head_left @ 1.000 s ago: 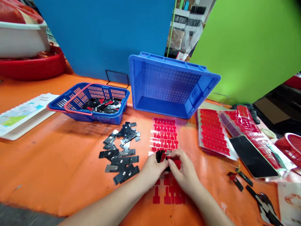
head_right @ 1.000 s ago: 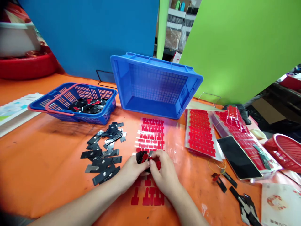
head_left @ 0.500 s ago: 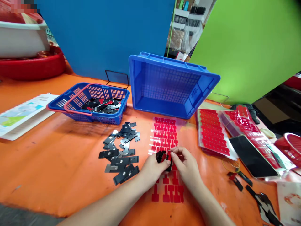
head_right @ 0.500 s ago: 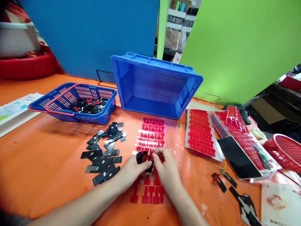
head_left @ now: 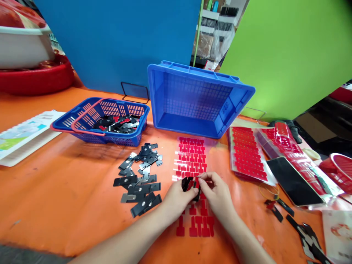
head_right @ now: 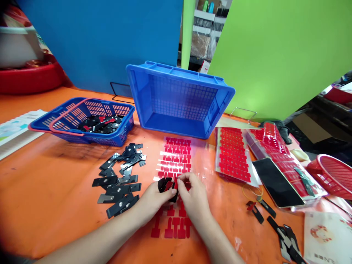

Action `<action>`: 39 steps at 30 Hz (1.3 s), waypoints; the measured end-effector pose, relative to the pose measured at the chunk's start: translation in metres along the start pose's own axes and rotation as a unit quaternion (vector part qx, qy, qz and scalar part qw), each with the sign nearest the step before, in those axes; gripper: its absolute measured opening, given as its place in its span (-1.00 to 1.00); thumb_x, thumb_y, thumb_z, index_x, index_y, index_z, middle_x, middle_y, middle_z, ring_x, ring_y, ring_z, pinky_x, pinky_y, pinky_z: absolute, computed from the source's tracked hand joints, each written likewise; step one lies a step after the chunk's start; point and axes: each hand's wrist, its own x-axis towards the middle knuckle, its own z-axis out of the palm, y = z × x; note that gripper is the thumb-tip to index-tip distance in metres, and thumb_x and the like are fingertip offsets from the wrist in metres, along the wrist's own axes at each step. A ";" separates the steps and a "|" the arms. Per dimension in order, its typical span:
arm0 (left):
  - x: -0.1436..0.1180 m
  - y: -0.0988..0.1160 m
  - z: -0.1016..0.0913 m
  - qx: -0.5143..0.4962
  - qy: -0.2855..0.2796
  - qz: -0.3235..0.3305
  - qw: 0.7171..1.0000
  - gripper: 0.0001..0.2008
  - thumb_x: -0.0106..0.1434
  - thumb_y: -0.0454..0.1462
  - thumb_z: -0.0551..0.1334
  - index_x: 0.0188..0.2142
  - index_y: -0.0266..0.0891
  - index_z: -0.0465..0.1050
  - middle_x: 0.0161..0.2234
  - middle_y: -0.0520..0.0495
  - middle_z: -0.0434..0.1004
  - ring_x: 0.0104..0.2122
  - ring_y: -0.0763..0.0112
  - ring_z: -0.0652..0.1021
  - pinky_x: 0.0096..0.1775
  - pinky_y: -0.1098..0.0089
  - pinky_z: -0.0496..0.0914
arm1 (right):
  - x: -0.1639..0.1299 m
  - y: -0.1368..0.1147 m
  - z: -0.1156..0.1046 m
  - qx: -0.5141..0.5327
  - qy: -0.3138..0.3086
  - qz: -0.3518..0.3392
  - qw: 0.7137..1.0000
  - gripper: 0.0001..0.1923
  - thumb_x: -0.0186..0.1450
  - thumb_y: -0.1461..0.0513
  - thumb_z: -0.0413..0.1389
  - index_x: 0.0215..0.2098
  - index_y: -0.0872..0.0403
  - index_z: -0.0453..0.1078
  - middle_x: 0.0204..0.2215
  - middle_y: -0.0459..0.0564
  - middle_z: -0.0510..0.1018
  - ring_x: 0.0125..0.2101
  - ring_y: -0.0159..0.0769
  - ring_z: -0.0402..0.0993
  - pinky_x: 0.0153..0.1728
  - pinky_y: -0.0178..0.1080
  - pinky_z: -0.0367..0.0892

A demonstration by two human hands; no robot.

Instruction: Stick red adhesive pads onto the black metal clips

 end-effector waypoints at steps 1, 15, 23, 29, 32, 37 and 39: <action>0.000 0.000 0.000 0.000 -0.001 0.000 1.000 -0.83 -0.02 -0.22 0.23 -0.45 -0.28 0.33 -0.54 0.05 0.35 -0.47 0.43 0.43 -0.37 0.37 0.36 | 0.000 0.000 0.000 -0.002 -0.001 0.002 1.000 -0.90 0.18 0.20 0.01 -0.41 0.06 0.29 -0.45 -0.05 0.45 -0.42 -0.28 0.39 -0.36 -0.24 0.31; 0.002 -0.007 -0.005 0.025 -0.031 0.011 0.999 -0.79 0.00 -0.17 0.22 -0.40 -0.27 0.39 -0.47 0.00 0.44 -0.40 0.36 0.47 -0.32 0.32 0.38 | 0.009 0.011 0.003 0.125 -0.122 0.063 0.983 -0.77 0.17 0.08 0.02 -0.46 0.08 0.29 -0.60 -0.15 0.34 -0.56 -0.40 0.30 -0.51 -0.35 0.25; -0.001 0.000 -0.005 -0.016 -0.032 -0.008 0.999 -0.74 -0.02 -0.19 0.25 -0.32 -0.27 0.42 -0.37 -0.08 0.49 -0.35 0.36 0.47 -0.34 0.39 0.37 | 0.014 0.011 -0.002 0.245 -0.074 0.111 0.960 -0.52 0.22 -0.08 -0.16 -0.37 0.13 0.37 -0.65 -0.15 0.28 -0.64 -0.42 0.27 -0.54 -0.33 0.27; -0.022 0.051 -0.044 -0.167 0.074 0.043 0.982 -0.81 0.03 -0.29 0.23 -0.31 -0.29 0.41 -0.33 -0.11 0.48 -0.39 0.45 0.48 -0.43 0.52 0.39 | 0.011 0.018 -0.008 0.115 -0.060 0.029 0.991 -0.67 0.19 0.02 -0.01 -0.34 0.10 0.40 -0.62 -0.14 0.33 -0.57 -0.39 0.28 -0.51 -0.34 0.22; -0.028 0.102 -0.088 -0.226 0.124 0.163 0.952 -0.82 0.10 -0.39 0.13 -0.26 -0.27 0.38 -0.34 -0.06 0.46 -0.42 0.51 0.48 -0.41 0.52 0.41 | 0.010 0.022 -0.009 0.098 -0.061 0.024 0.993 -0.69 0.18 0.04 0.00 -0.29 0.09 0.39 -0.60 -0.12 0.38 -0.53 -0.35 0.32 -0.48 -0.32 0.25; -0.010 0.182 -0.162 -0.242 0.212 0.265 0.909 -0.90 0.09 -0.38 0.10 -0.36 -0.32 0.34 -0.46 -0.05 0.43 -0.43 0.48 0.47 -0.39 0.49 0.39 | 0.008 0.023 -0.008 0.092 -0.064 0.021 0.993 -0.69 0.16 0.03 0.01 -0.27 0.07 0.38 -0.47 -0.05 0.46 -0.46 -0.29 0.37 -0.43 -0.27 0.30; -0.001 0.196 -0.177 -0.169 0.236 0.264 0.920 -0.84 0.07 -0.29 0.16 -0.33 -0.32 0.34 -0.38 -0.13 0.44 -0.34 0.33 0.47 -0.33 0.37 0.39 | 0.008 0.024 -0.008 0.087 -0.064 0.023 0.994 -0.67 0.15 0.02 0.02 -0.27 0.06 0.37 -0.42 -0.03 0.48 -0.43 -0.26 0.39 -0.41 -0.26 0.31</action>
